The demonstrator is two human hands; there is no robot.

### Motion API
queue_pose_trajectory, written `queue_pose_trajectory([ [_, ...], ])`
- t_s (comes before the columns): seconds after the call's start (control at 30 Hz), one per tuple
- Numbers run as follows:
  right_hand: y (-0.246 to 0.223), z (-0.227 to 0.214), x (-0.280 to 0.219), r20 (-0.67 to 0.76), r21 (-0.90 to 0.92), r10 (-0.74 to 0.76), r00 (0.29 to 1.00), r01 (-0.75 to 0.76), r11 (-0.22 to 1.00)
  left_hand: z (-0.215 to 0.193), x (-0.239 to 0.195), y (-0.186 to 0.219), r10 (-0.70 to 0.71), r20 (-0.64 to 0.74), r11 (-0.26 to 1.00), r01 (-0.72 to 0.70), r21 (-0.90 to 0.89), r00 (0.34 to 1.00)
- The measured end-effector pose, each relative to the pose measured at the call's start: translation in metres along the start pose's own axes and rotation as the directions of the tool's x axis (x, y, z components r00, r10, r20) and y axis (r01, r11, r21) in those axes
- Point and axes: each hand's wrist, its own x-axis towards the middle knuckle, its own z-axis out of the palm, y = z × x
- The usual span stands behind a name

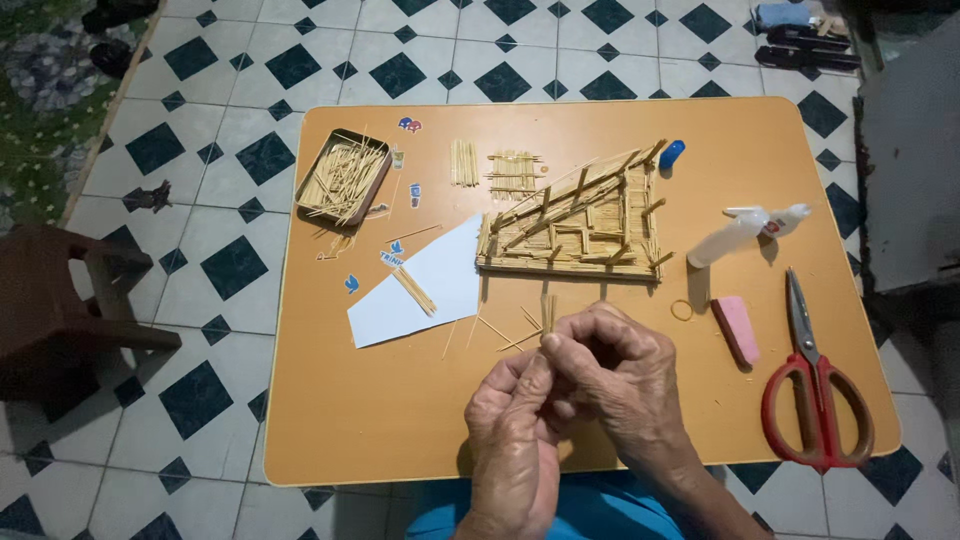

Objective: The person assembles a small wooden craft model using toothpicks, scissors, and glue. They cut toothpicks to size, apply glue, and attach pieces to a partially built triangular frame on a table.

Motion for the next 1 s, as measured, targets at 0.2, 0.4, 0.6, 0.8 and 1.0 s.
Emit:
queue_pose_trajectory([
  [0.2,0.009,-0.01,0.007,0.157,0.017,-0.047,0.987,0.045,0.999,-0.008,-0.001,-0.006,-0.011,0.078,1.0,0.013,-0.024,0.997],
  [0.4,0.0,-0.024,0.014,0.237,-0.098,-0.1,0.966,0.126,0.987,0.013,-0.02,0.01,-0.075,0.055,0.986,0.066,0.153,0.996],
  [0.6,-0.003,-0.034,0.015,0.326,-0.193,-0.223,0.919,0.296,0.936,0.009,-0.021,0.006,-0.038,0.033,0.96,0.027,0.279,0.999],
  [0.8,-0.005,-0.032,0.011,0.354,-0.21,-0.209,0.912,0.295,0.932,-0.001,-0.019,-0.002,0.027,0.07,0.955,-0.046,0.293,0.997],
  [1.0,0.003,-0.016,0.008,0.367,-0.254,-0.26,0.893,0.365,0.896,-0.003,-0.024,0.035,0.174,0.006,0.945,-0.169,0.279,0.985],
])
